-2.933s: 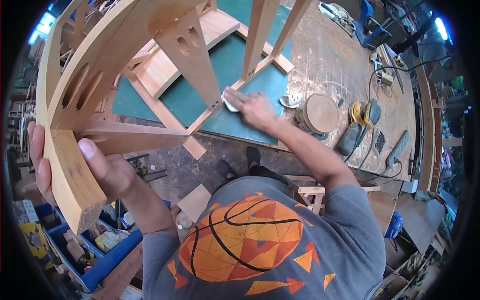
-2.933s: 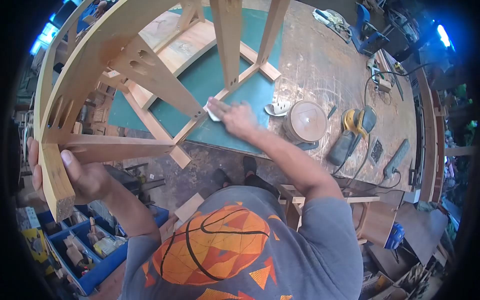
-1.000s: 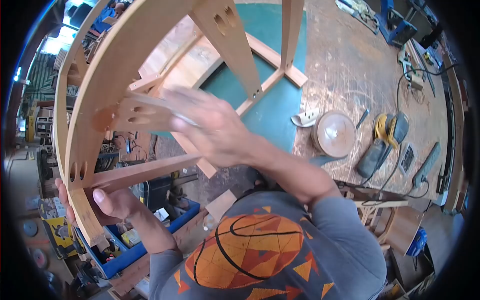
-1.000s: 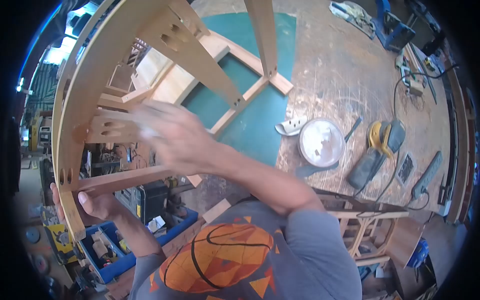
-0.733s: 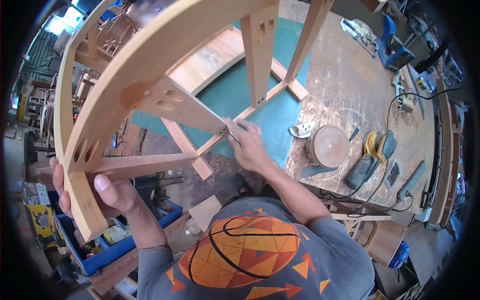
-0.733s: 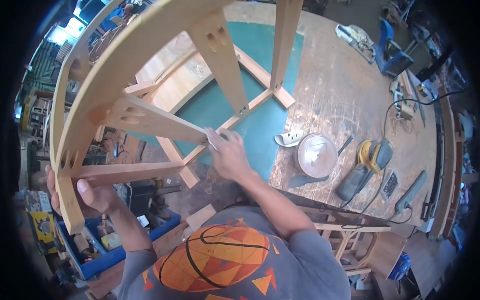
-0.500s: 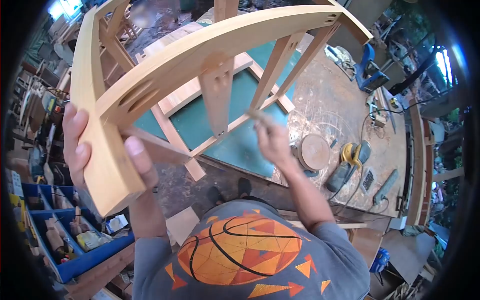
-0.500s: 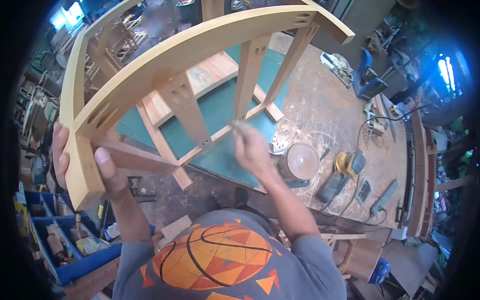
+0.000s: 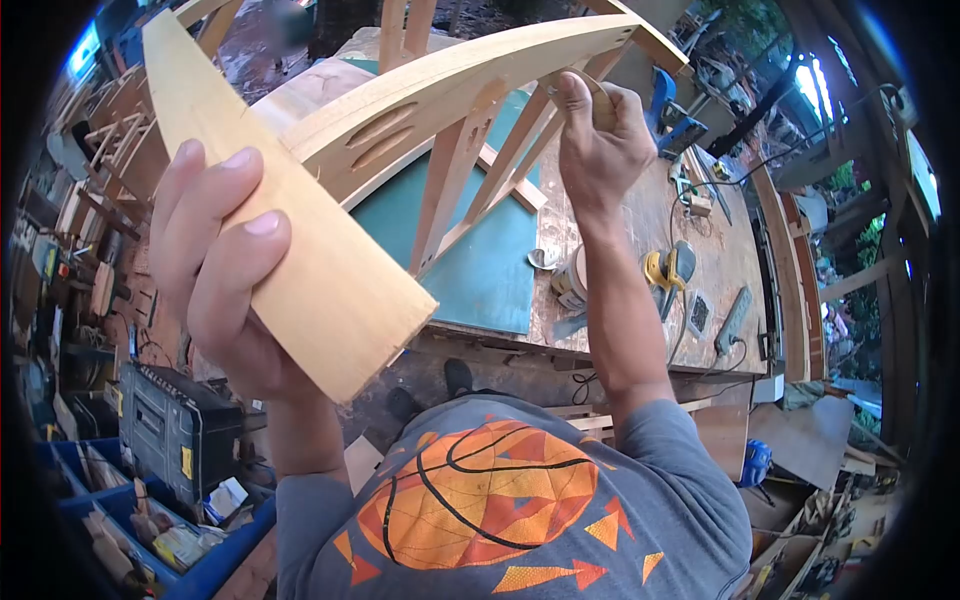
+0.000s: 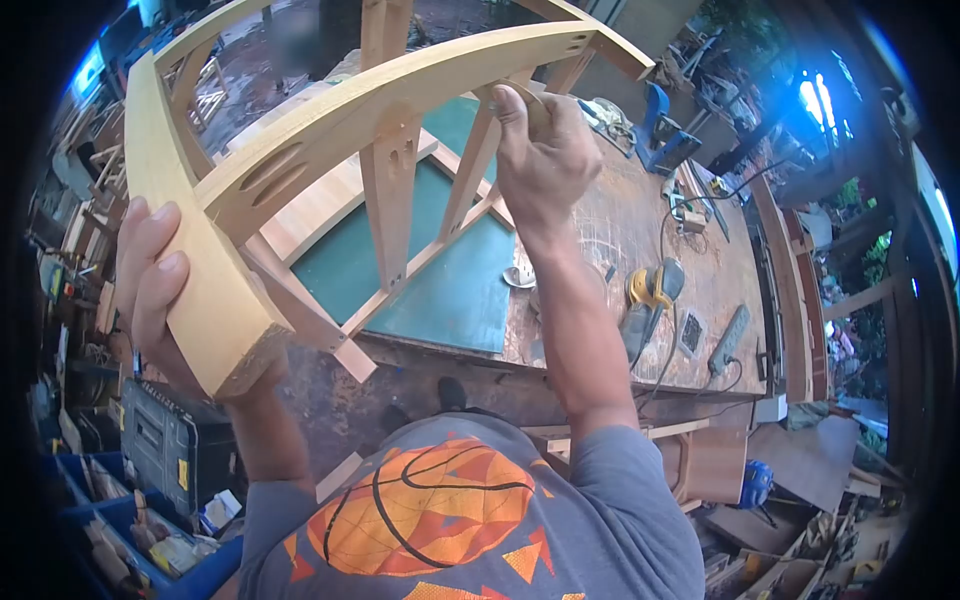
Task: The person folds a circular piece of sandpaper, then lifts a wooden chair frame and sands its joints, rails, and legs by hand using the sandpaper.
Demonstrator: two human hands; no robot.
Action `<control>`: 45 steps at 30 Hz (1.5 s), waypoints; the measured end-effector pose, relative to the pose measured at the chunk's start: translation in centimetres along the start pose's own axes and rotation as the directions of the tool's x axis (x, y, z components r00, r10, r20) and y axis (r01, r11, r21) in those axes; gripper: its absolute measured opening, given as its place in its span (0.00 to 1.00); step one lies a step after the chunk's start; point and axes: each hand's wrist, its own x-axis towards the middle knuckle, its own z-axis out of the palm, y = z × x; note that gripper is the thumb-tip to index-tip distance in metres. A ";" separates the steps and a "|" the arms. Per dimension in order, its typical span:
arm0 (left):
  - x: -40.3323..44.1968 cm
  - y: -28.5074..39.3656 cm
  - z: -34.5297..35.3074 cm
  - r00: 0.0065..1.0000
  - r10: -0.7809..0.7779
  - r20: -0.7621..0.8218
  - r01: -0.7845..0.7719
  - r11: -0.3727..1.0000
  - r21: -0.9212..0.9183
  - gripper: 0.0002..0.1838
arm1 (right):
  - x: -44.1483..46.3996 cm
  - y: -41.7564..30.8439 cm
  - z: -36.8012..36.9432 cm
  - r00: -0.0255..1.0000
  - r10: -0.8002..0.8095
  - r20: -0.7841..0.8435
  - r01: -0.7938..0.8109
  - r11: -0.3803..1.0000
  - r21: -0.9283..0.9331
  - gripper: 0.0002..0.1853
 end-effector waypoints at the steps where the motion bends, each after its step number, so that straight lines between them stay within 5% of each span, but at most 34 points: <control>1: 0.0 -0.1 0.1 1.000 0.007 -0.001 -0.007 1.000 0.008 0.26 | 0.1 0.0 0.2 0.994 -0.101 -0.052 0.096 0.992 -0.078 0.16; 5: 0.3 0.4 0.1 1.000 -0.011 0.004 0.011 0.999 0.042 0.25 | -1.4 0.5 0.6 0.990 -0.135 -0.027 0.123 0.956 -0.265 0.21; 9: 0.7 0.3 -0.4 0.999 -0.005 0.046 0.003 0.999 0.034 0.25 | 0.4 -0.6 -0.1 0.997 0.063 0.048 -0.051 0.975 -0.217 0.24; 13: 0.6 0.4 -0.3 0.999 0.008 0.035 -0.012 0.992 0.127 0.24 | -1.6 2.2 0.7 0.999 -0.016 0.035 0.023 0.977 -0.213 0.26; 15: 0.4 0.4 -0.2 0.999 -0.051 0.015 0.049 0.996 0.069 0.17 | -7.9 4.2 0.2 0.963 0.017 0.269 0.099 0.906 -0.411 0.29; 19: 0.6 -0.2 0.4 0.998 -0.068 0.009 0.068 0.998 -0.016 0.15 | -8.7 5.0 0.2 0.936 0.064 0.346 0.056 0.944 -0.325 0.32; 22: 0.9 -0.2 2.5 0.963 0.144 -0.227 -0.113 0.983 0.147 0.14 | -1.5 1.4 0.4 0.974 0.063 0.217 -0.013 0.974 -0.225 0.33; 24: 0.7 -0.1 1.8 0.975 0.108 -0.195 -0.079 0.985 0.152 0.15 | -2.5 2.4 1.7 0.989 0.122 0.086 -0.109 0.983 -0.148 0.32; 29: 0.6 0.2 0.0 0.994 -0.111 0.020 0.112 0.991 -0.067 0.15 | -7.9 3.9 0.8 0.936 0.194 0.292 -0.107 0.951 -0.290 0.18; 32: 0.4 0.1 0.5 0.992 -0.123 -0.003 0.122 0.988 -0.093 0.14 | 0.2 -0.1 0.6 0.969 0.116 0.218 -0.109 0.993 -0.043 0.20; 33: 0.3 0.2 0.5 0.992 -0.123 0.003 0.122 0.989 -0.080 0.14 | 1.3 -0.5 1.0 0.962 0.205 0.181 -0.221 0.973 0.072 0.17; 35: 0.4 0.0 0.3 0.994 -0.112 -0.011 0.111 0.992 -0.064 0.14 | -2.3 2.2 0.9 0.980 0.007 0.197 0.021 0.990 -0.141 0.18; 38: 0.3 0.1 -0.1 0.994 -0.112 0.007 0.112 0.989 -0.100 0.16 | -12.3 7.4 1.0 0.903 0.252 0.348 -0.186 0.959 -0.212 0.18; 41: 0.5 0.2 -0.4 0.993 -0.113 0.022 0.115 0.989 -0.093 0.16 | -5.3 2.3 0.2 0.910 0.167 0.379 -0.125 0.983 -0.132 0.18; 42: 0.4 0.1 0.0 0.992 -0.124 -0.026 0.122 0.990 -0.071 0.16 | -2.8 1.7 0.5 0.919 0.242 0.313 -0.253 0.967 -0.004 0.18; 43: 0.3 0.1 0.4 0.988 -0.136 -0.068 0.132 0.990 -0.055 0.17 | 0.2 -0.2 0.5 0.949 0.182 0.255 -0.156 0.980 -0.121 0.18; 45: 0.3 0.2 0.4 0.992 -0.118 -0.034 0.116 0.991 -0.071 0.16 | -1.5 1.6 1.0 0.980 0.089 0.180 -0.084 0.996 -0.036 0.18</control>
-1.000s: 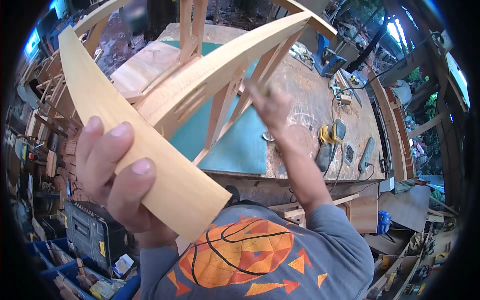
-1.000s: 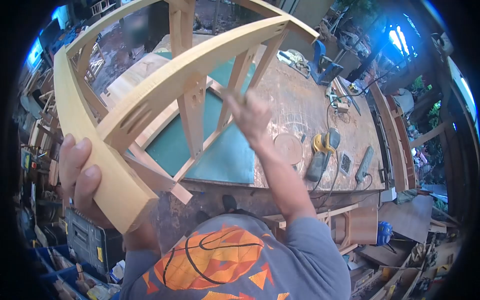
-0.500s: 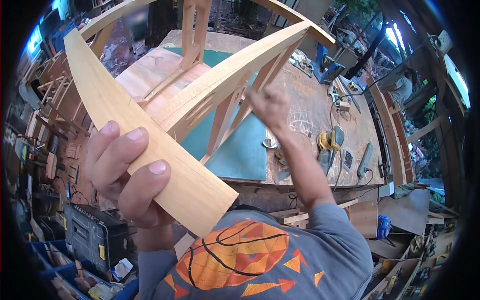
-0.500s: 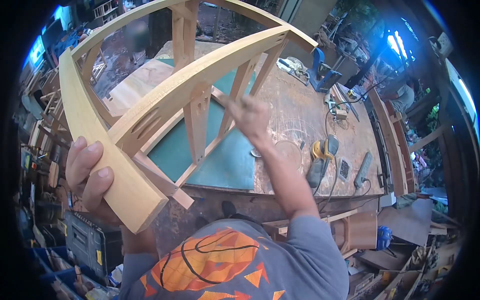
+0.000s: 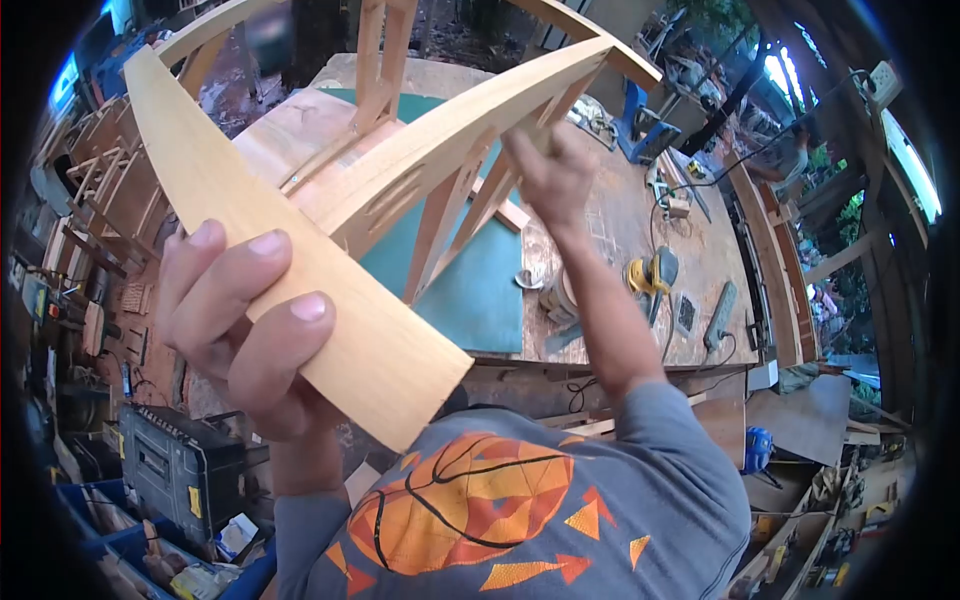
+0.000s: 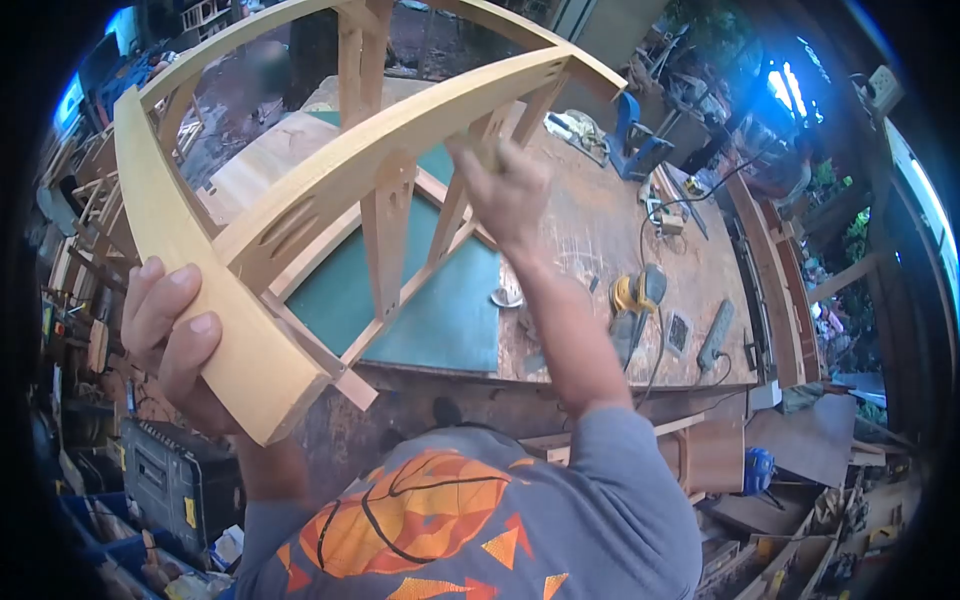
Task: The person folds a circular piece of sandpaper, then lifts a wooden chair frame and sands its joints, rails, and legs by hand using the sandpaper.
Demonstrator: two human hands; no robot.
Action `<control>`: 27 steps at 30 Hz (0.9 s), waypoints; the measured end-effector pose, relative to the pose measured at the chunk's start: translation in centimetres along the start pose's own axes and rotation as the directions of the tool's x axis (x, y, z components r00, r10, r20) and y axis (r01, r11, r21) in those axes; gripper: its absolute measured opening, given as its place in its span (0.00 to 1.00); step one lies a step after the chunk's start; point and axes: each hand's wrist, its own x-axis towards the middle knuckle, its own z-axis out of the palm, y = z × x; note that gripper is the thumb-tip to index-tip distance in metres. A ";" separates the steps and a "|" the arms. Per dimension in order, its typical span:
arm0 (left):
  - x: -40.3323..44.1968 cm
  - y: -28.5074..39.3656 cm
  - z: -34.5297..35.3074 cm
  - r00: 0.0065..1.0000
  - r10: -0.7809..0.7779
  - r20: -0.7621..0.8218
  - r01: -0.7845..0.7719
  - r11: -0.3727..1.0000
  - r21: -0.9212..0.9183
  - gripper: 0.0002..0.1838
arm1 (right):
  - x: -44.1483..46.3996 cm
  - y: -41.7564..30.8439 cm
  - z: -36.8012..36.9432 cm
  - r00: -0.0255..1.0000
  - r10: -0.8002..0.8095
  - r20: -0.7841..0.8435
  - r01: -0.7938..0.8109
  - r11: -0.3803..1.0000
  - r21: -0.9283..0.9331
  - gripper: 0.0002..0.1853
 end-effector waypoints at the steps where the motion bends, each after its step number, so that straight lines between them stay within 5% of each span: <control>1: 0.2 -0.2 0.3 1.000 0.021 -0.009 -0.021 1.000 0.008 0.16 | -2.3 1.3 0.4 0.996 0.053 0.077 -0.049 0.998 -0.047 0.18; 4: 0.3 -0.6 0.3 0.999 0.049 -0.010 -0.049 0.999 0.010 0.17 | -7.0 2.7 1.1 0.972 0.181 0.149 -0.162 0.978 -0.133 0.19; 6: 0.6 -0.9 -0.5 0.992 0.120 0.032 -0.121 0.992 0.031 0.21 | -4.0 1.2 -0.1 0.973 0.084 0.216 -0.029 0.969 -0.246 0.21; 8: 0.9 -0.9 -0.1 0.983 0.178 0.050 -0.181 0.982 0.062 0.25 | 0.9 -0.1 -0.3 0.996 -0.041 0.079 0.050 0.991 -0.123 0.23; 10: 0.8 -0.8 0.3 0.987 0.164 -0.002 -0.163 0.985 0.049 0.25 | 2.0 -1.8 -0.6 0.996 0.082 -0.022 -0.082 0.997 0.012 0.21; 12: 0.9 -1.1 0.5 0.984 0.173 -0.034 -0.172 0.984 0.043 0.25 | -2.5 1.6 0.7 0.995 -0.100 -0.018 0.099 0.994 -0.037 0.16; 14: 0.5 -0.8 -0.2 0.985 0.174 -0.008 -0.174 0.985 0.014 0.26 | -9.3 3.9 0.9 0.865 0.389 0.316 -0.313 0.912 -0.266 0.13; 18: 0.8 -0.5 -0.2 0.988 0.157 -0.002 -0.157 0.987 -0.022 0.29 | -8.4 3.0 0.1 0.820 0.368 0.438 -0.202 0.903 -0.380 0.14; 20: 0.9 -0.6 0.3 0.986 0.162 -0.040 -0.163 0.986 -0.024 0.29 | -5.2 2.9 -0.4 0.923 0.233 0.306 -0.252 0.968 0.022 0.12; 27: 0.5 -0.7 0.8 0.988 0.133 -0.078 -0.135 0.991 -0.024 0.30 | 0.0 -1.8 -2.0 0.970 0.207 0.126 -0.217 0.974 0.071 0.12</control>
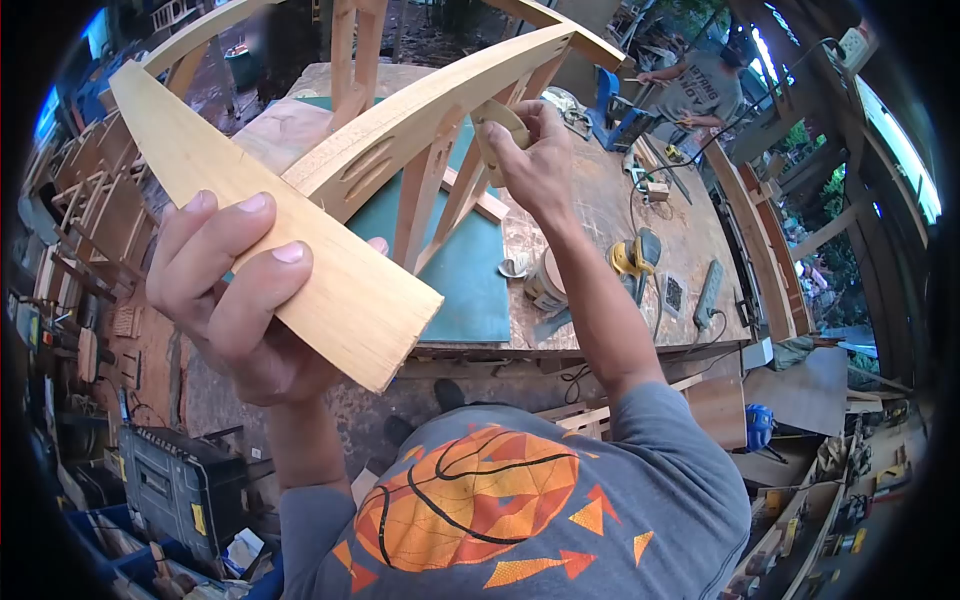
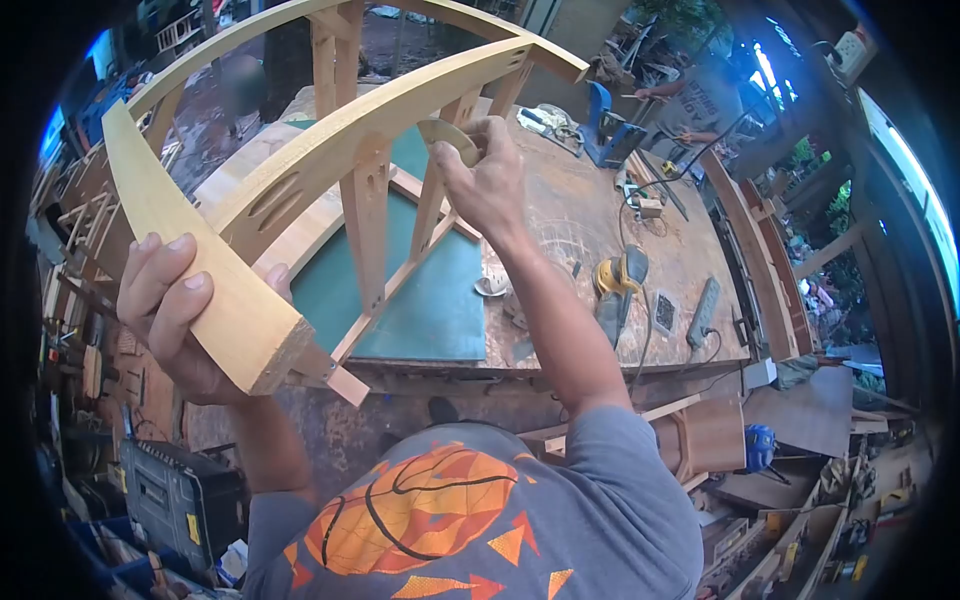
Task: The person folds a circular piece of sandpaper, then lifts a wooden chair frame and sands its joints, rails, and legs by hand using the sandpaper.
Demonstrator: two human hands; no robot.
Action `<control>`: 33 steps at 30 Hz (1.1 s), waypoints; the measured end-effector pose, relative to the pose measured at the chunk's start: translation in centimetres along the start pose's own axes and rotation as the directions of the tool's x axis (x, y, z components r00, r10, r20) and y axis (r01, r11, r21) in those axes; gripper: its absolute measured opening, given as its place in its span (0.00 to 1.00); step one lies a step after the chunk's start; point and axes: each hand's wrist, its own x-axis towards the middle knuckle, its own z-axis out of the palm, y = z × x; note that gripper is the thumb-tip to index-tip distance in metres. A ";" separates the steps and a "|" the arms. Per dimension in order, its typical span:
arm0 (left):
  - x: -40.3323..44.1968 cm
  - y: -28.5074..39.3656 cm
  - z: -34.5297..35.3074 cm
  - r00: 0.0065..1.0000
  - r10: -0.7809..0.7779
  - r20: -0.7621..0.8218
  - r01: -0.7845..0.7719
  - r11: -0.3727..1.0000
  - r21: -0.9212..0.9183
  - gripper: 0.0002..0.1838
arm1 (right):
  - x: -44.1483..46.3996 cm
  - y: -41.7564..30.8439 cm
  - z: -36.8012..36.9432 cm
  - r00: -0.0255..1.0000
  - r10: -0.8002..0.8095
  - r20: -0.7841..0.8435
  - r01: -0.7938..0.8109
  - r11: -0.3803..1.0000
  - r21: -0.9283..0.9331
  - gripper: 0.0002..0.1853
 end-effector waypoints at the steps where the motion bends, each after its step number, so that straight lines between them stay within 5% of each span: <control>1: 0.0 0.0 -0.1 1.000 0.000 0.013 0.000 1.000 -0.008 0.30 | 0.2 -0.2 0.1 1.000 0.001 -0.018 0.000 1.000 0.016 0.11; 5: 0.1 -0.1 -0.4 0.999 0.001 0.038 -0.001 1.000 -0.012 0.31 | 1.0 -2.9 -0.6 0.993 0.118 -0.008 -0.119 0.988 -0.103 0.10; 17: 0.1 0.3 -0.1 1.000 -0.025 -0.002 0.025 0.999 -0.020 0.31 | 2.6 -1.7 0.2 0.966 -0.224 -0.132 0.158 0.909 -0.386 0.20; 25: 0.7 0.2 -0.6 1.000 -0.019 0.022 0.020 0.999 -0.039 0.34 | 3.0 -2.2 0.3 0.964 -0.226 -0.141 0.198 0.962 -0.189 0.20; 27: 0.6 0.1 -1.0 0.999 -0.002 0.041 0.003 0.999 -0.040 0.34 | 0.8 -1.0 0.7 0.996 -0.086 -0.020 0.084 0.993 -0.087 0.20; 28: 0.5 0.2 -0.9 0.999 -0.009 0.033 0.010 0.999 -0.032 0.33 | 1.1 -0.6 0.4 0.998 -0.044 0.038 0.051 0.979 -0.195 0.19; 33: 0.6 0.2 -1.0 0.999 -0.018 0.038 0.019 1.000 -0.021 0.33 | 2.6 -1.9 0.2 0.993 -0.105 -0.060 0.099 0.991 -0.093 0.15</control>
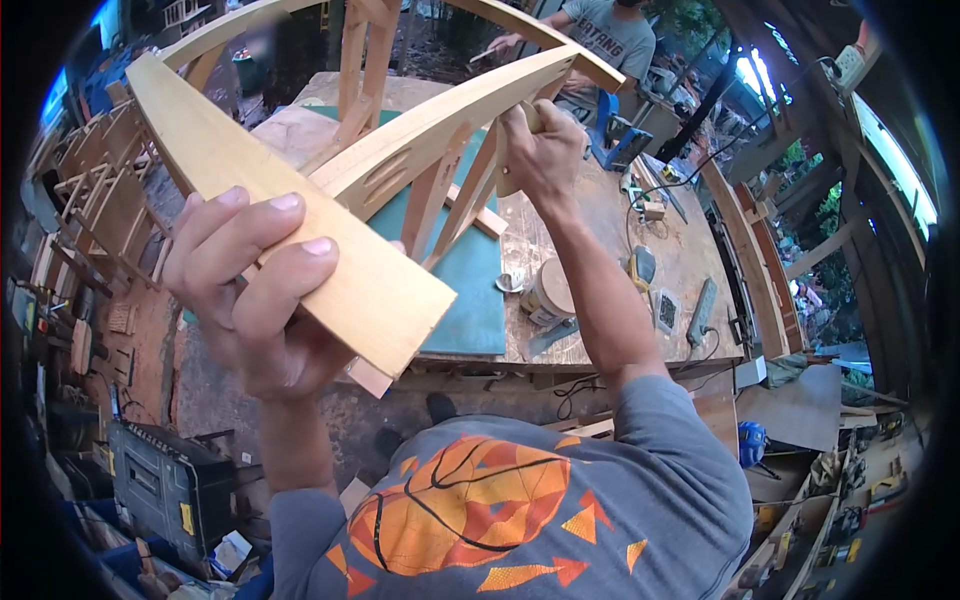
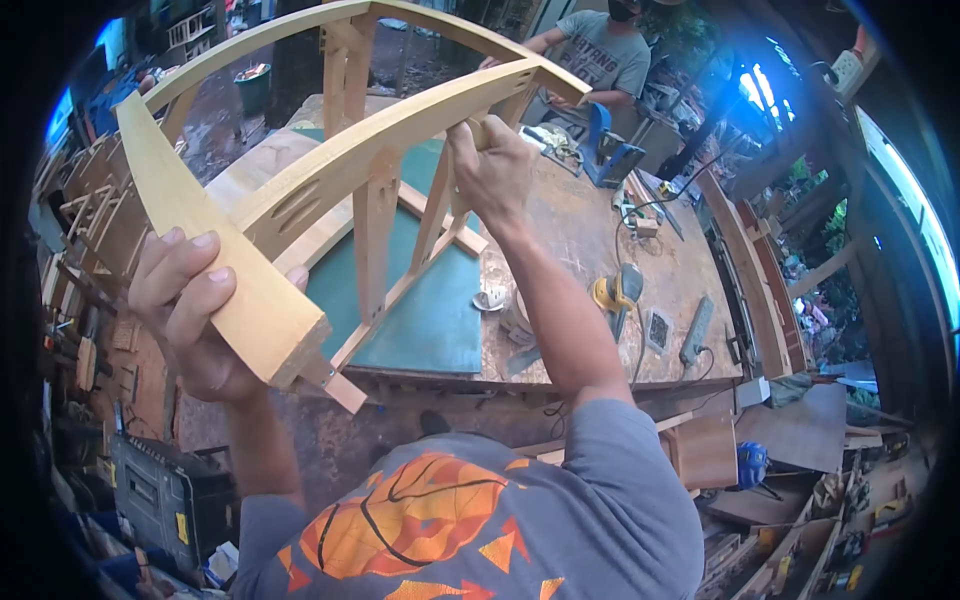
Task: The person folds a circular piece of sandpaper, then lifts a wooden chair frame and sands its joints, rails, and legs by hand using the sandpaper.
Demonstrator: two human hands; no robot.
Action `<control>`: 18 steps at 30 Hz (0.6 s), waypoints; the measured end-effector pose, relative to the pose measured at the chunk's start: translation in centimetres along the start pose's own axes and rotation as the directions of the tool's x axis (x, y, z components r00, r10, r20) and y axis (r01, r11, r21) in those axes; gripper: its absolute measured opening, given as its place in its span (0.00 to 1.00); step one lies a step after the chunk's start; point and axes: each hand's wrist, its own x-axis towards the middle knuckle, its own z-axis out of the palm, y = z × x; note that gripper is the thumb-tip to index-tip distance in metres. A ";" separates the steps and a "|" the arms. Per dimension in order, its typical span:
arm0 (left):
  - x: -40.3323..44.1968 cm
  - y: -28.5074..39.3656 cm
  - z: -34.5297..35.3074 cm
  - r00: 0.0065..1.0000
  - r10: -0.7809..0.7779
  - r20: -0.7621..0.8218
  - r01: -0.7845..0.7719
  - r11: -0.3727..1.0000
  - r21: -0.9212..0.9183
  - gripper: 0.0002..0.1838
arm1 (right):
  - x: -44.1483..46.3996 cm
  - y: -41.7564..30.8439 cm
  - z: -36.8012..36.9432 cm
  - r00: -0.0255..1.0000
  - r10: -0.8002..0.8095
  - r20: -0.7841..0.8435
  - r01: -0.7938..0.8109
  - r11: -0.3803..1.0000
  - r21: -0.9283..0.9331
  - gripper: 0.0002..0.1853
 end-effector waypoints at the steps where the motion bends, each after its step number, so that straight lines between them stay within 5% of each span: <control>1: 0.0 0.1 -0.1 1.000 0.006 0.011 -0.006 1.000 -0.007 0.33 | -1.6 1.8 0.4 0.997 -0.064 0.044 0.066 0.996 -0.051 0.15; 2: 0.2 -0.2 0.0 1.000 0.024 0.008 -0.024 1.000 -0.010 0.33 | -2.1 3.1 0.9 0.987 -0.141 0.080 0.149 0.984 -0.097 0.14; 4: -0.1 0.1 -0.3 1.000 0.016 0.020 -0.016 1.000 -0.018 0.33 | -2.7 2.7 0.3 0.981 -0.012 0.194 0.057 0.972 -0.227 0.14; 6: 0.0 0.0 -0.1 1.000 0.004 0.031 -0.004 1.000 -0.006 0.33 | -0.3 1.5 0.5 0.985 -0.171 -0.016 0.169 0.982 -0.087 0.16; 7: 0.0 0.2 0.0 1.000 0.004 0.026 -0.004 1.000 0.002 0.33 | 0.8 -0.2 0.2 0.998 -0.041 -0.039 0.043 0.998 0.053 0.18; 10: 0.2 -0.1 0.2 1.000 0.022 0.007 -0.022 1.000 0.019 0.32 | -1.6 2.9 0.8 0.992 -0.124 -0.023 0.121 0.987 -0.109 0.19; 12: 0.0 0.1 0.0 1.000 0.026 0.016 -0.026 1.000 0.010 0.32 | -3.7 3.7 0.4 0.995 -0.028 0.092 0.035 0.996 -0.081 0.19; 14: 0.2 0.0 0.3 1.000 0.023 -0.010 -0.022 0.999 0.027 0.32 | -1.2 2.2 -0.3 0.983 -0.122 0.138 0.145 0.975 -0.171 0.18; 16: 0.0 0.3 0.1 1.000 0.010 0.013 -0.011 1.000 0.027 0.32 | 1.3 -0.3 -0.7 0.999 -0.032 0.028 0.034 0.997 -0.064 0.15; 18: 0.2 0.1 0.1 1.000 0.015 0.006 -0.015 0.999 0.045 0.32 | -0.3 2.5 0.5 0.995 -0.098 -0.011 0.096 0.985 -0.140 0.16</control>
